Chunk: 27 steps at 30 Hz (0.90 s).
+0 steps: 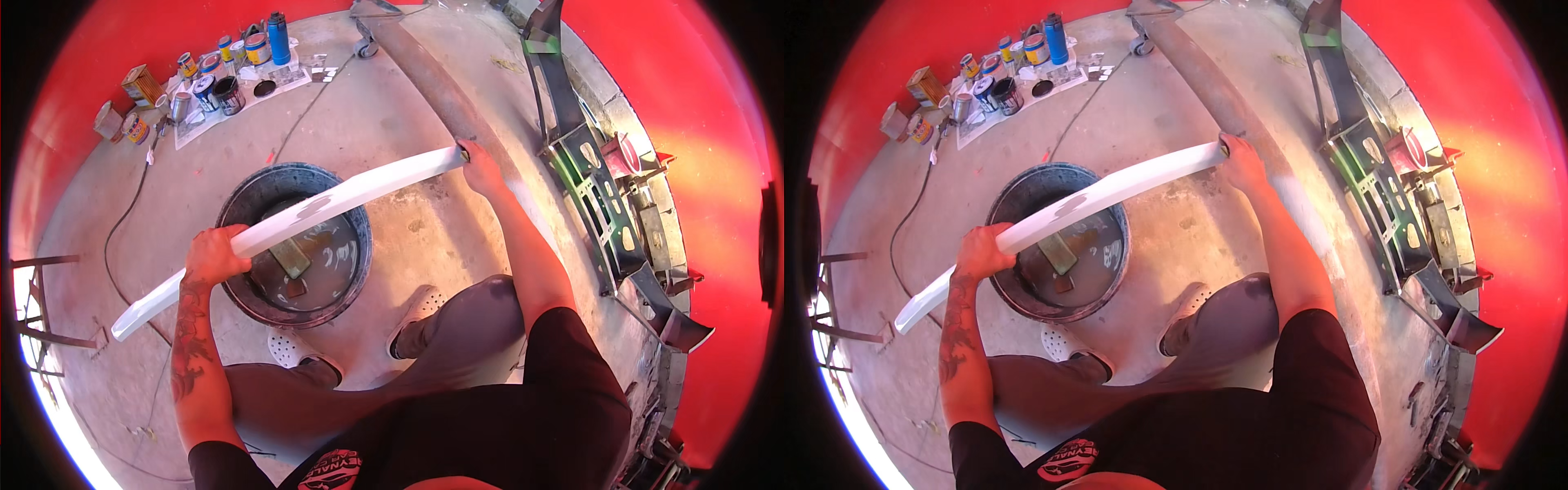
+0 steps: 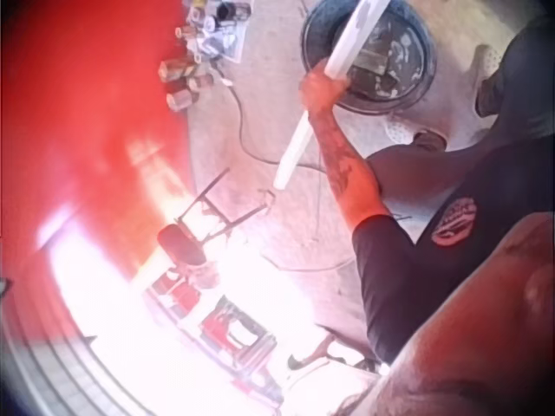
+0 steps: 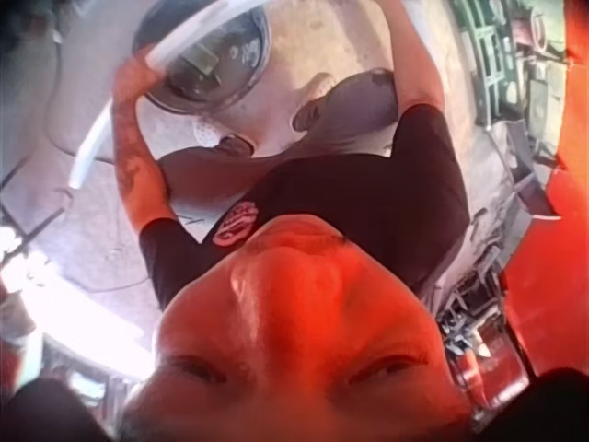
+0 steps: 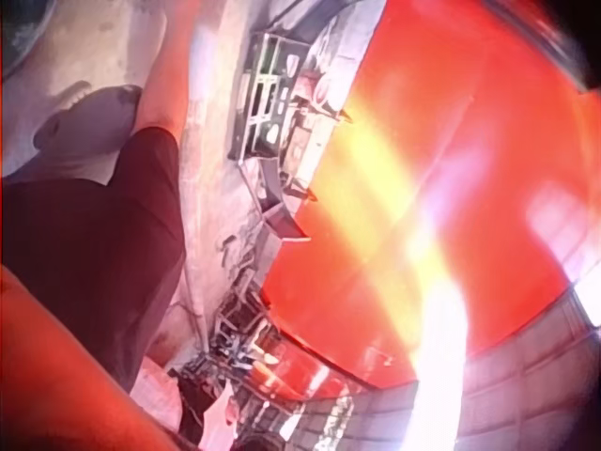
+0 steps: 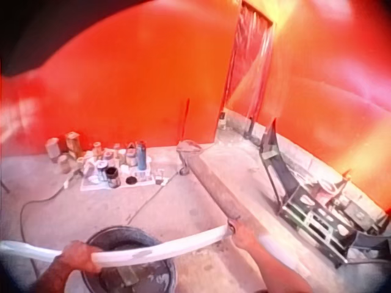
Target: Sand a white automotive body part using a sanding block and water.
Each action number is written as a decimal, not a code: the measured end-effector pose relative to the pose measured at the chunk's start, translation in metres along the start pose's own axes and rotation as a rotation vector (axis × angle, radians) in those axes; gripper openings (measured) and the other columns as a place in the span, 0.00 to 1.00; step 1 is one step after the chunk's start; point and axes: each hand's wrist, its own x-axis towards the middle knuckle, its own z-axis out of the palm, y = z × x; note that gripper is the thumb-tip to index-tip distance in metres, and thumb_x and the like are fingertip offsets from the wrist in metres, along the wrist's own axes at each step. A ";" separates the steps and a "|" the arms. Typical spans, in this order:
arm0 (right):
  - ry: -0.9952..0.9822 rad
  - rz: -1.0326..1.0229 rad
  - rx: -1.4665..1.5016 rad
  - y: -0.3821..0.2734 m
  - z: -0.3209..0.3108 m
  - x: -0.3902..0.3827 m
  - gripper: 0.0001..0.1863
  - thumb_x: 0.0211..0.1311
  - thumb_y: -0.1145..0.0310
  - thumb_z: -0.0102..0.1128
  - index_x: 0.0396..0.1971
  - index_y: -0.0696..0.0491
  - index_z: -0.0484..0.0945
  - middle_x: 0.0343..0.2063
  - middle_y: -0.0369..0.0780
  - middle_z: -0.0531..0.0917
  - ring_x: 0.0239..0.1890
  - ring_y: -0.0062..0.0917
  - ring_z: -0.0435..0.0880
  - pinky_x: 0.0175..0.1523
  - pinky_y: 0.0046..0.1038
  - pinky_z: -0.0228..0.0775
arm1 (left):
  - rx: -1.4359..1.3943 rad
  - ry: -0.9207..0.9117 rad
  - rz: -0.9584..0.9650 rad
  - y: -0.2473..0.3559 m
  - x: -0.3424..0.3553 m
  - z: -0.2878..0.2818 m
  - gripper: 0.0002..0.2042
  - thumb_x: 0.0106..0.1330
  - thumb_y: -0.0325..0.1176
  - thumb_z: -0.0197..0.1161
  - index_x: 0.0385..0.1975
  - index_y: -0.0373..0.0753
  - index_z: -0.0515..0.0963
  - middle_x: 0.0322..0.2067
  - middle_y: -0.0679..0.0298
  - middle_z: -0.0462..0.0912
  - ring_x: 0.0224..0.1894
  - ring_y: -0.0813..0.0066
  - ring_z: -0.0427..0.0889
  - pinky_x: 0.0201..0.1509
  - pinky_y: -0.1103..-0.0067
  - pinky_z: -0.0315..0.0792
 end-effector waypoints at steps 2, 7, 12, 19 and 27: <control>-0.080 0.054 0.011 -0.023 -0.017 -0.004 0.30 0.59 0.78 0.48 0.65 0.51 0.70 0.60 0.50 0.77 0.62 0.45 0.76 0.65 0.40 0.69 | 0.030 0.004 -0.011 0.005 0.001 -0.006 0.25 0.43 0.38 0.71 0.47 0.51 0.85 0.35 0.58 0.89 0.40 0.56 0.87 0.52 0.66 0.80; -0.126 0.267 -0.034 0.021 0.007 0.016 0.29 0.64 0.71 0.49 0.67 0.47 0.68 0.65 0.43 0.73 0.66 0.41 0.73 0.66 0.43 0.67 | 0.025 -0.006 0.006 0.015 0.007 -0.003 0.24 0.44 0.37 0.71 0.48 0.51 0.85 0.36 0.58 0.89 0.40 0.56 0.87 0.52 0.66 0.80; -0.096 0.114 0.031 -0.004 0.004 0.001 0.29 0.63 0.71 0.48 0.66 0.48 0.68 0.64 0.44 0.74 0.65 0.41 0.74 0.65 0.43 0.68 | 0.018 0.012 -0.015 0.006 0.000 -0.004 0.24 0.44 0.38 0.71 0.48 0.52 0.85 0.36 0.58 0.89 0.40 0.56 0.87 0.52 0.66 0.80; -0.101 0.157 0.042 0.027 -0.002 0.000 0.31 0.59 0.75 0.49 0.65 0.48 0.70 0.61 0.45 0.77 0.64 0.43 0.75 0.64 0.43 0.69 | 0.044 -0.019 -0.005 0.011 0.008 -0.004 0.25 0.45 0.38 0.71 0.49 0.52 0.84 0.36 0.58 0.89 0.41 0.57 0.87 0.52 0.66 0.80; -0.156 0.268 -0.064 0.033 -0.011 0.005 0.33 0.58 0.76 0.49 0.67 0.46 0.68 0.61 0.44 0.77 0.64 0.41 0.75 0.64 0.44 0.69 | 0.059 -0.058 -0.023 0.018 0.015 -0.004 0.24 0.45 0.38 0.71 0.48 0.53 0.84 0.37 0.58 0.88 0.42 0.56 0.87 0.53 0.64 0.79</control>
